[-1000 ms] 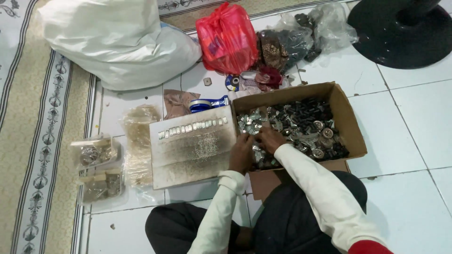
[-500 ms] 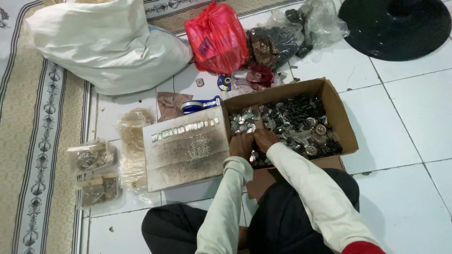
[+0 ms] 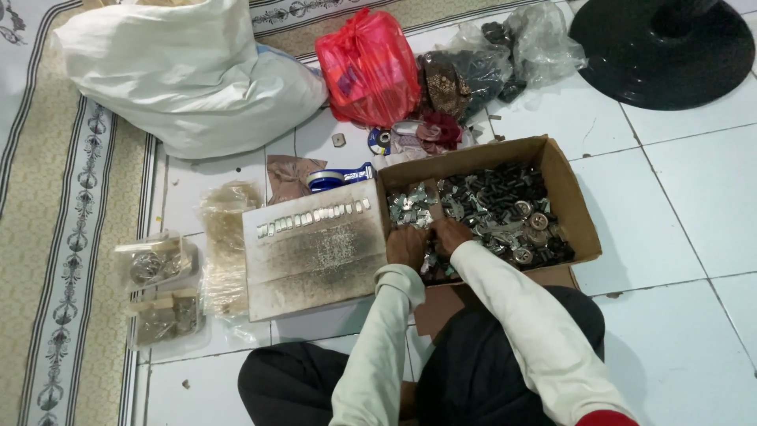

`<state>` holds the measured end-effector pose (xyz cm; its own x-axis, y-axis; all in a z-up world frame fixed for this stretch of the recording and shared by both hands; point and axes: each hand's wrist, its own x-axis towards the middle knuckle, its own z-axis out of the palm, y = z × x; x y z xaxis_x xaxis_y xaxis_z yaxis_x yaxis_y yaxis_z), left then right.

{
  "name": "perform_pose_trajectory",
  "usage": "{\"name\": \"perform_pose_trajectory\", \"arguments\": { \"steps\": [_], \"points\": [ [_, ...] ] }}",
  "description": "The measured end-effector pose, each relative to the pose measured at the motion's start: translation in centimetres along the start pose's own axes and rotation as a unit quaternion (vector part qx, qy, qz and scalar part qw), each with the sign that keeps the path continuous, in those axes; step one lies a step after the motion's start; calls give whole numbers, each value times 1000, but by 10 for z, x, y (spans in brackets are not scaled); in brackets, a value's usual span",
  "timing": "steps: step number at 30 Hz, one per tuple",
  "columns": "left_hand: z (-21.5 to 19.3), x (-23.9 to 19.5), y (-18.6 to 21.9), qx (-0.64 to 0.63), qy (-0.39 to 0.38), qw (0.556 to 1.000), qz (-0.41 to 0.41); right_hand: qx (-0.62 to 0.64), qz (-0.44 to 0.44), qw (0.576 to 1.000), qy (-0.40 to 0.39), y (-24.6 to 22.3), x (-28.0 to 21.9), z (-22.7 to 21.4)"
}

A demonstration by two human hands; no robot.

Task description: The person sits on the floor and sorts small metal hardware pieces from a cardboard box onto a white board. They pick up individual items and place them in a row on the board.

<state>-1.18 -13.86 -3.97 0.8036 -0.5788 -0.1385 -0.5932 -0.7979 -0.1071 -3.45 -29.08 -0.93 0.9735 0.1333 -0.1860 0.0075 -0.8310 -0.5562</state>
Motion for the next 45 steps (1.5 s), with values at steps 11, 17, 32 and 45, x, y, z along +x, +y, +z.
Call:
{"name": "perform_pose_trajectory", "arguments": {
  "steps": [11, 17, 32, 45],
  "points": [
    [-45, -1, -22, -368, 57, 925, -78, 528, 176, 827, 83, 3, 4, -15],
    [-27, 8, -35, -474, 180, 860, -53, 590, 196, 780, 75, -8, 0, -22],
    [-44, 0, -35, -664, 219, 711, -71, 587, 166, 787, 89, -22, -6, -29],
    [-44, -4, -37, -567, 310, 762, -30, 575, 117, 807, 64, -3, 12, -7]
  ]
}}
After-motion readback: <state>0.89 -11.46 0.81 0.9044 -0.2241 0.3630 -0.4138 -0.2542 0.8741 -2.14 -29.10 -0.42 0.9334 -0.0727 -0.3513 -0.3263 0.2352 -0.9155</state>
